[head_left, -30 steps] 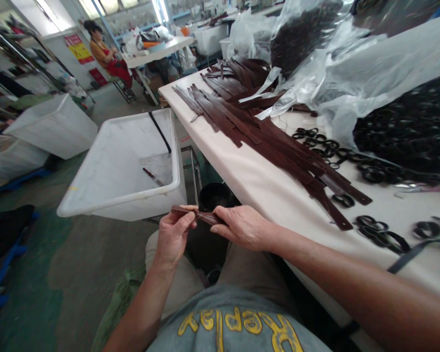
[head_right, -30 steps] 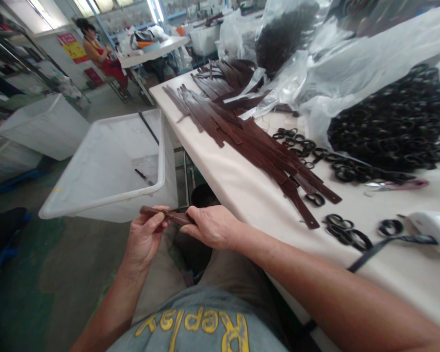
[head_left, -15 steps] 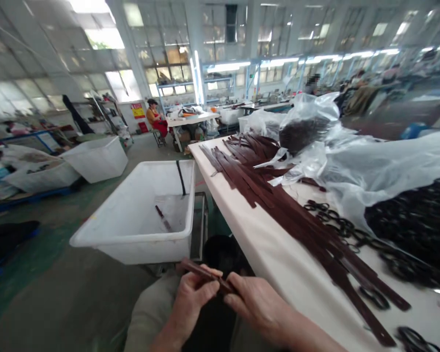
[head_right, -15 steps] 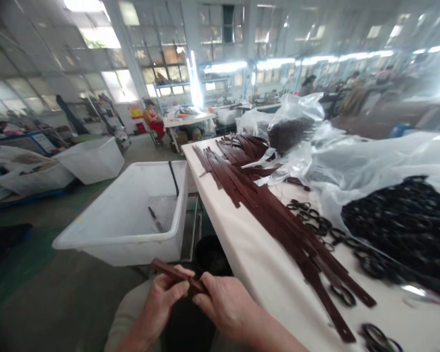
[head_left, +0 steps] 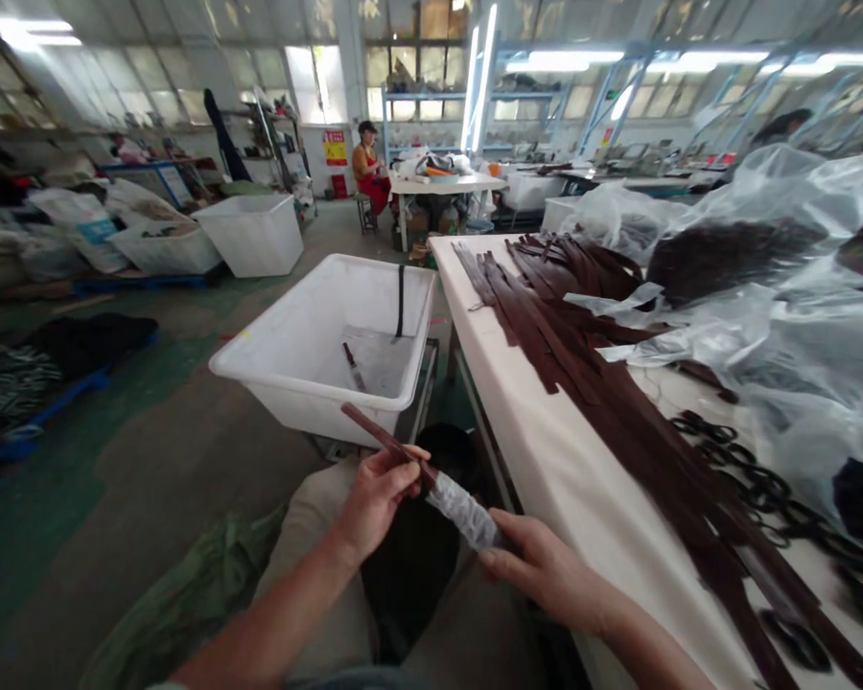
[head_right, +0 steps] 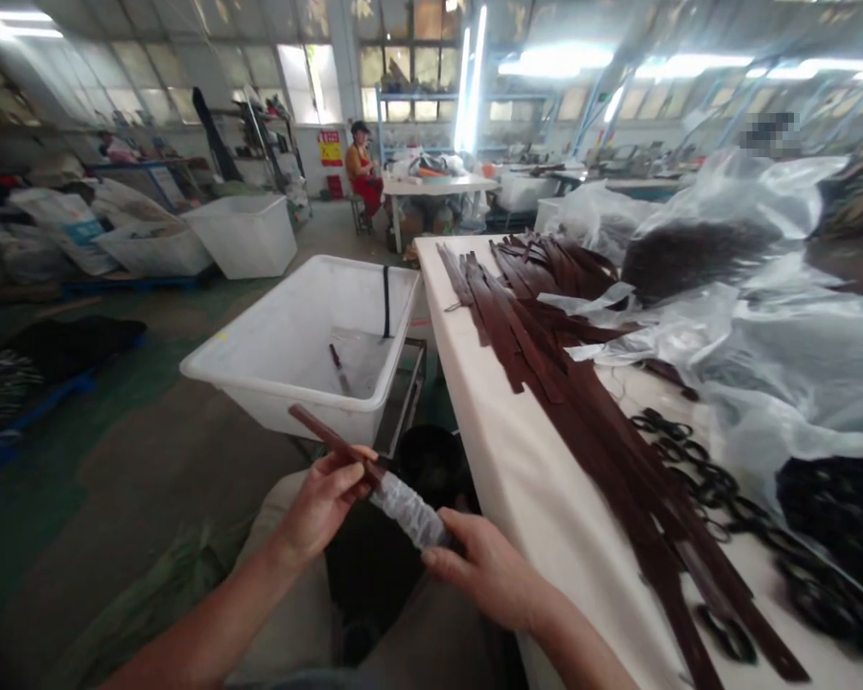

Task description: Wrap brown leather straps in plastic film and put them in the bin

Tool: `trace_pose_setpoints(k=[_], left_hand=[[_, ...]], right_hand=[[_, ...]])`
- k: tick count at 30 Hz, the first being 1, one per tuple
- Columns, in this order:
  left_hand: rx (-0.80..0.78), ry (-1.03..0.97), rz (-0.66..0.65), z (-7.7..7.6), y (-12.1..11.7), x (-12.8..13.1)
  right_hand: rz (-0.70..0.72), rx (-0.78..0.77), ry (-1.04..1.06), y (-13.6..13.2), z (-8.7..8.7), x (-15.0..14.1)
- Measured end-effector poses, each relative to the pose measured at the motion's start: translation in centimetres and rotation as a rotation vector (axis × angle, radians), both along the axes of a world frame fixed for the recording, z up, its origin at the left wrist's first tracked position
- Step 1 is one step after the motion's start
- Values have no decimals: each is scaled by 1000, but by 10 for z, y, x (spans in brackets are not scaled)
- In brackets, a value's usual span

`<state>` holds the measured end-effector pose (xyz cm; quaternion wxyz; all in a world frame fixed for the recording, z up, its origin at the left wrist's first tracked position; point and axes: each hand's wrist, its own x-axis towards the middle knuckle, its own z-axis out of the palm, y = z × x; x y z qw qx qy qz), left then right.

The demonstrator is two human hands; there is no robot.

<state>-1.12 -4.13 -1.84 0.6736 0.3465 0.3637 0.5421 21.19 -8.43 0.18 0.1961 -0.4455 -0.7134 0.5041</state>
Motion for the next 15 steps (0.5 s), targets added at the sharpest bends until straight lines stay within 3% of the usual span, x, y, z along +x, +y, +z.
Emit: trace_pose_setpoints(k=[2,6,8,10,12,15], left_hand=[[-6,-28,20,-1,-1,-2],[20,29,-331,-13,-33,19],[49,107,-379,-21,-48,32],[102,186,-288,-25,-50,36],[155,194,-172,-21,-36,27],[302,170,22,8,4,-6]], right_hand=[[-18,-80,72,1,-2,-3],[-48,-90,112,-4,-7,-15],[-19,-57,72,-6,-7,-15],[-14,5,4,-5,-7,-10],[-68,51,-65,-2,-7,-4],[-155,30,-92,5,-11,2]])
